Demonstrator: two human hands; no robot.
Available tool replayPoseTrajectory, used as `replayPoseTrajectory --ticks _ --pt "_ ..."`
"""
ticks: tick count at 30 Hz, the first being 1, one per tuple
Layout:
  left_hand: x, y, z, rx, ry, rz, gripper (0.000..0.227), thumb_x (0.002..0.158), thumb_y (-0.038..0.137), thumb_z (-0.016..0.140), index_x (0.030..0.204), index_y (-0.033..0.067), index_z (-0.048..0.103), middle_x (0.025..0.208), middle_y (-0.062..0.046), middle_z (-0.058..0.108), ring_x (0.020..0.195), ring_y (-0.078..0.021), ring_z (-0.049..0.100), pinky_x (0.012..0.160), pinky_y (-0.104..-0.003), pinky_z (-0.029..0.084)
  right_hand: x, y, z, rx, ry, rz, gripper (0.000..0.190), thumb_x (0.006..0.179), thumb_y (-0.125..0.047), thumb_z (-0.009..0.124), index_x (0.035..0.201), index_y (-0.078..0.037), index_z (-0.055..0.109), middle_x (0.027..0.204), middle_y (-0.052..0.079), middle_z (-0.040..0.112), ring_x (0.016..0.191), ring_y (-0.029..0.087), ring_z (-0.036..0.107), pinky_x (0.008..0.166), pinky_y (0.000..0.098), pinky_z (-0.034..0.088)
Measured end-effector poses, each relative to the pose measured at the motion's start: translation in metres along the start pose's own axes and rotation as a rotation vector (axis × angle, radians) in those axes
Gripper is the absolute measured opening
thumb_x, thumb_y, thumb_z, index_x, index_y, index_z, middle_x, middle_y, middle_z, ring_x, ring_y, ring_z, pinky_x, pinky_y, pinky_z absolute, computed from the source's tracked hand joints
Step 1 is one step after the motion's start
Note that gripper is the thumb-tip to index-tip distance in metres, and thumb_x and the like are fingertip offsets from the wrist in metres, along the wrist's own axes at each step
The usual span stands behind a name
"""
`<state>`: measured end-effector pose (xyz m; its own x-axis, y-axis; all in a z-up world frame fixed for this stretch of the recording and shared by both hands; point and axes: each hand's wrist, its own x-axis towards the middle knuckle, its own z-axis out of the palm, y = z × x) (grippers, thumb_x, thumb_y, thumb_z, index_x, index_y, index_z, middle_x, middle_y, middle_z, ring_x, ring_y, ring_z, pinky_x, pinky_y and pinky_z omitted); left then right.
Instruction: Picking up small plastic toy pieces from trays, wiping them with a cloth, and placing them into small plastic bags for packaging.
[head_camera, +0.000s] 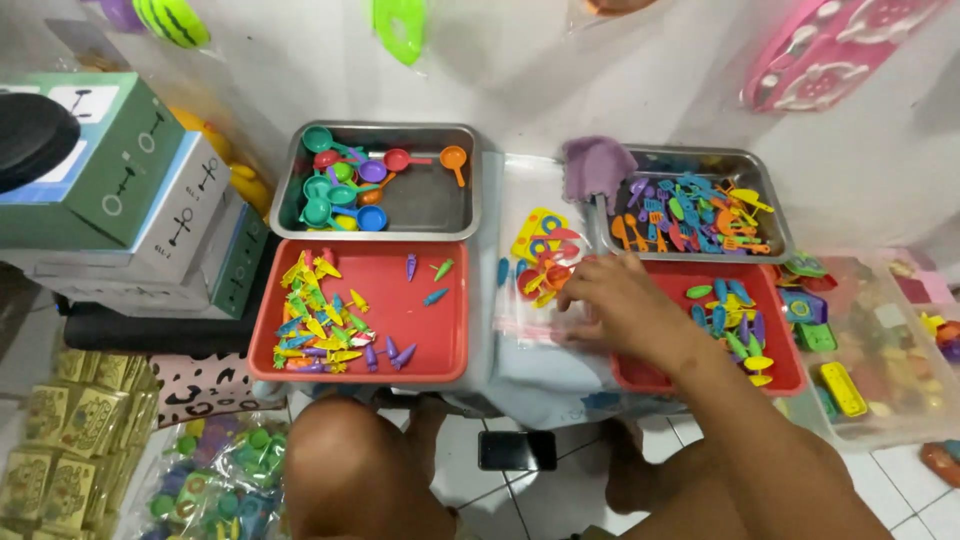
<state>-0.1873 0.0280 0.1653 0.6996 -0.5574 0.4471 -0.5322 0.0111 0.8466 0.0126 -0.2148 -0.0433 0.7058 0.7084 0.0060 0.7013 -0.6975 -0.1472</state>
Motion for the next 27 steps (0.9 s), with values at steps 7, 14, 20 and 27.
replayPoseTrajectory --ticks 7,14,20,27 --pt "0.029 -0.087 0.020 0.966 0.245 0.075 0.017 0.093 0.012 0.056 0.097 0.0128 0.072 0.084 -0.010 0.073 0.071 -0.0307 0.069 0.056 -0.040 0.054 -0.031 0.013 0.010 0.109 -0.007 0.415 0.067 0.070 -0.054 0.088 0.115 -0.020 0.052 0.117 0.010 0.053 0.117 0.036 0.061 0.095 0.0513 0.053" --pt "0.034 -0.244 0.057 1.378 0.057 -0.090 0.022 0.072 0.033 0.083 0.091 0.0254 0.074 0.089 0.003 0.070 0.081 -0.0173 0.067 0.067 -0.031 0.052 -0.054 0.011 0.018 0.061 -0.082 0.656 0.047 0.080 -0.062 0.072 0.097 -0.019 0.067 0.093 0.010 0.075 0.096 0.040 0.076 0.081 0.0514 0.059" --pt "0.033 -0.270 0.077 1.340 -0.188 -0.272 0.031 0.071 0.024 0.089 0.099 0.0190 0.077 0.093 -0.005 0.073 0.084 -0.0204 0.070 0.067 -0.030 0.057 -0.066 0.022 0.025 0.090 0.026 0.622 0.038 0.082 -0.048 0.071 0.082 -0.010 0.075 0.080 0.021 0.072 0.089 0.047 0.075 0.076 0.0547 0.060" --pt "0.031 -0.283 0.071 1.348 -0.144 -0.248 0.019 0.073 0.017 0.082 0.092 0.0152 0.078 0.086 -0.007 0.072 0.075 -0.0232 0.071 0.062 -0.035 0.059 -0.069 0.007 -0.024 0.179 0.017 0.574 0.041 0.084 -0.050 0.073 0.098 -0.011 0.076 0.084 0.018 0.075 0.095 0.041 0.074 0.081 0.0539 0.059"
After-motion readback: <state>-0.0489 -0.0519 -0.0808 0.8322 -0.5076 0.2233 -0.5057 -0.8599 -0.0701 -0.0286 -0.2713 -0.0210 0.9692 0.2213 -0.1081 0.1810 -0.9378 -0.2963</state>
